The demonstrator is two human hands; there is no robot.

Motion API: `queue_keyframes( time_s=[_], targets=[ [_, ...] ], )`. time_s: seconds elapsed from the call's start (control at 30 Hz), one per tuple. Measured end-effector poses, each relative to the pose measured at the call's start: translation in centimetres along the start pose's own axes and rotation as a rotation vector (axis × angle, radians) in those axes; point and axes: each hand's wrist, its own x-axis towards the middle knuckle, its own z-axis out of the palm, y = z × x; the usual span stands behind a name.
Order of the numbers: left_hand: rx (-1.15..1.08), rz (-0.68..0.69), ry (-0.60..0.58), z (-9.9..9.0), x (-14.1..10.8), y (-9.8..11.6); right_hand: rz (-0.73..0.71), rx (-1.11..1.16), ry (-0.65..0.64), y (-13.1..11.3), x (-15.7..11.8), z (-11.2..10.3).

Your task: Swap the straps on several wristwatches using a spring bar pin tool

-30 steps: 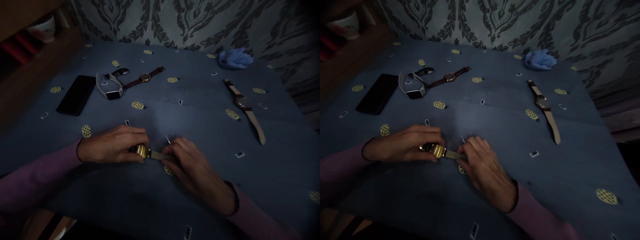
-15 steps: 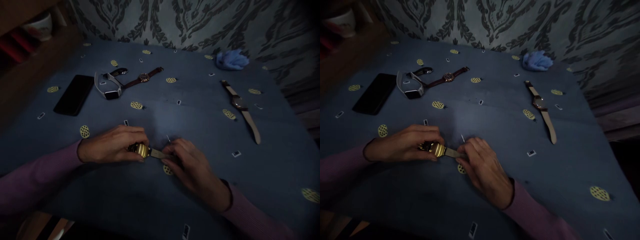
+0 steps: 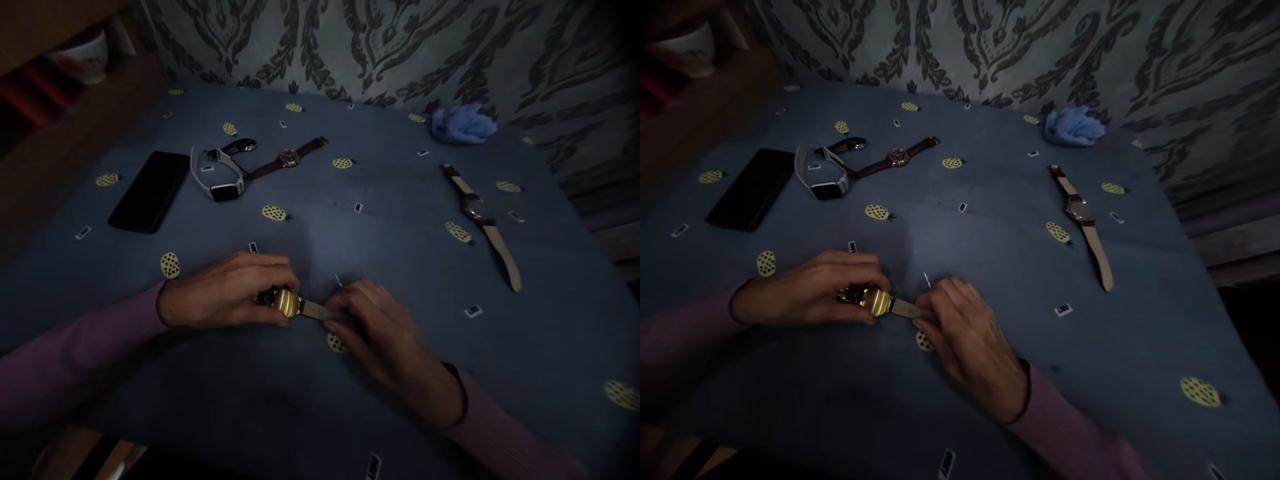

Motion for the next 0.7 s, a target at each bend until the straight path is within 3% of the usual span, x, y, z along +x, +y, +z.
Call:
queue_keyframes(
  time_s=[0.7],
  targets=[
    [0.007,0.007,-0.021,-0.23,0.17,-0.13,-0.016,0.031,-0.008,0.21,0.00,-0.09]
  ],
)
